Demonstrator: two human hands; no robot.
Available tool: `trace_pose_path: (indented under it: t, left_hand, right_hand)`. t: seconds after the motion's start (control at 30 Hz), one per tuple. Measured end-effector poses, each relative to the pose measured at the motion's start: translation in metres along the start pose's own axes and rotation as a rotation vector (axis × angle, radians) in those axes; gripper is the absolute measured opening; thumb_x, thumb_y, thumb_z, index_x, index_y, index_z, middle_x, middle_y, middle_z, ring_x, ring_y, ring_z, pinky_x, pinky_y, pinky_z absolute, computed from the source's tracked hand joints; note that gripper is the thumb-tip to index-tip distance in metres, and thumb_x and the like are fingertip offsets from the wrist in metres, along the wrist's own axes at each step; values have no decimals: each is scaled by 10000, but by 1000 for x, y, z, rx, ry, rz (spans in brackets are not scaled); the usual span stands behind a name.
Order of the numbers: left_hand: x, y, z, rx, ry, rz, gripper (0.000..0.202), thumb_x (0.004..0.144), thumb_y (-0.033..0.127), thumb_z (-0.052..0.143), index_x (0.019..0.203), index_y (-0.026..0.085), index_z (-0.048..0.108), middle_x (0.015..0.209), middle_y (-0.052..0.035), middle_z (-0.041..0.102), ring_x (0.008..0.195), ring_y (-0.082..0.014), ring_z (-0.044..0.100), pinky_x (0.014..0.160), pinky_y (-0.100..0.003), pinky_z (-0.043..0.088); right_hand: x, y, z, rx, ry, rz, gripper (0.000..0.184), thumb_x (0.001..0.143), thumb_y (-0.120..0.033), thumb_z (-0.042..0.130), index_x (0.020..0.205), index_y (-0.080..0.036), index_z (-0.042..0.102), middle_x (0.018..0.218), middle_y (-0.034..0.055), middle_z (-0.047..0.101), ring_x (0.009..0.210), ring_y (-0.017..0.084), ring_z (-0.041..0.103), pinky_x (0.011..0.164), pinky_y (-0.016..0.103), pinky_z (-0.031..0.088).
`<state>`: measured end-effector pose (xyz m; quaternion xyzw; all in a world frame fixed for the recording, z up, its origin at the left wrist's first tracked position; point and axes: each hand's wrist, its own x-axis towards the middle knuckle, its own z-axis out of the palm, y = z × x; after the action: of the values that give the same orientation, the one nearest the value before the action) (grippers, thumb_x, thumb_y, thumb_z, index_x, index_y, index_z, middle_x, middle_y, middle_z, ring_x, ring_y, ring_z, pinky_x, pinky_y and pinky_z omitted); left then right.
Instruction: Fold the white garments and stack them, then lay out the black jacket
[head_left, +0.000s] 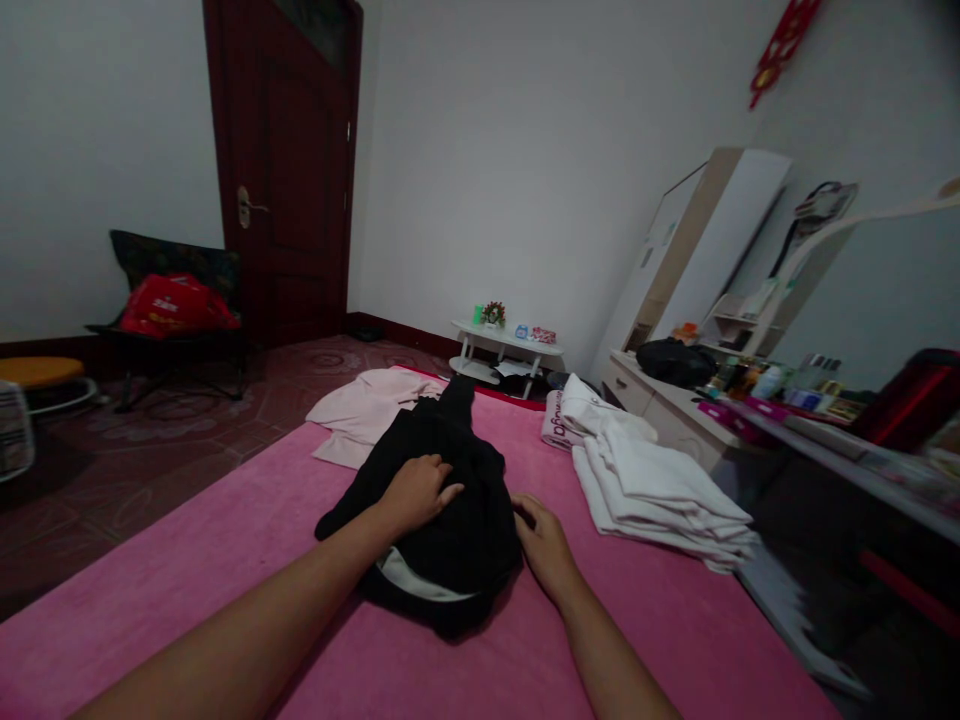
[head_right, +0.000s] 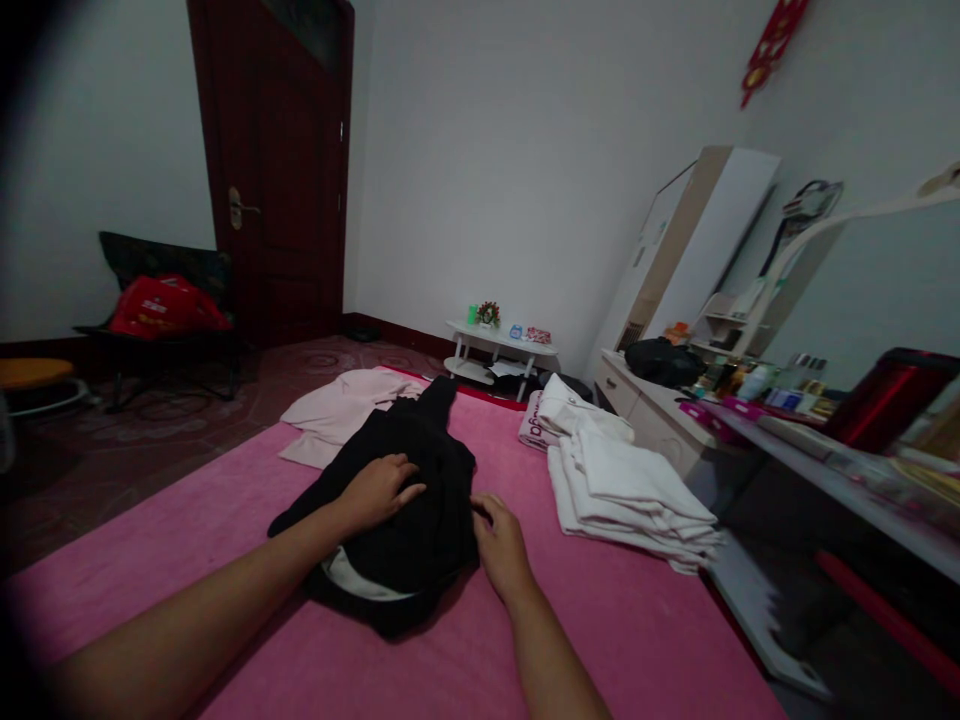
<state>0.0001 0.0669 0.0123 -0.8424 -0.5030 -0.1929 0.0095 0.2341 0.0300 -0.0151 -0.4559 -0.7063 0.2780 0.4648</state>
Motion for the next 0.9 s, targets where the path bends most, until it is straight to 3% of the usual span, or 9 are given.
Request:
trace_pose_path:
  t: [0.27,0.43,0.53,0.7,0.8,0.9]
  left_hand:
    - [5,0,-1,72,-108,42,311,889,410,519,943,131,647,926,-148,673,893,-296,629,778,-377,460]
    - [4,1,-1,41,-144,33,222,893,362,507,925,185,637,873,-108,694,831,-265,660,740,-338,454]
    - [3,4,-10,-75,-62,15,221,916,355,458,912,214,629,844,-63,689,813,-229,653,708,-294,437]
    - [7,12,-35,-532,198,-29,327,937,385,379,760,186,569,742,-16,613,730,-171,588,687,-256,411]
    - [9,25,-45,-773,306,-35,358,923,425,379,708,177,522,690,0,548,710,-158,540,685,-249,402]
    - [7,42,-54,-963,335,-47,367,911,461,397,715,173,514,689,8,520,711,-152,513,675,-239,396]
  right_hand:
    - [-1,-5,-1,-16,-2,-5,269,853,-298,511,1011,-202,707,1009,77,677,974,222,617,912,360,476]
    - [0,-4,0,-25,9,-9,256,835,-279,523,992,-208,712,999,72,689,963,223,627,917,370,481]
    - [0,0,0,-31,10,-3,264,803,-230,525,990,-200,708,1009,72,688,979,224,627,929,383,477]
    - [-1,10,3,5,37,-19,409,742,-174,567,1143,-200,639,1127,88,658,1033,220,620,975,406,460]
    - [1,6,6,38,70,-40,556,761,-219,589,1313,-220,522,1317,103,560,1156,227,564,1013,410,435]
    - [5,-9,7,79,82,-55,470,823,-308,540,1289,-251,558,1340,66,555,1248,227,495,1078,404,370]
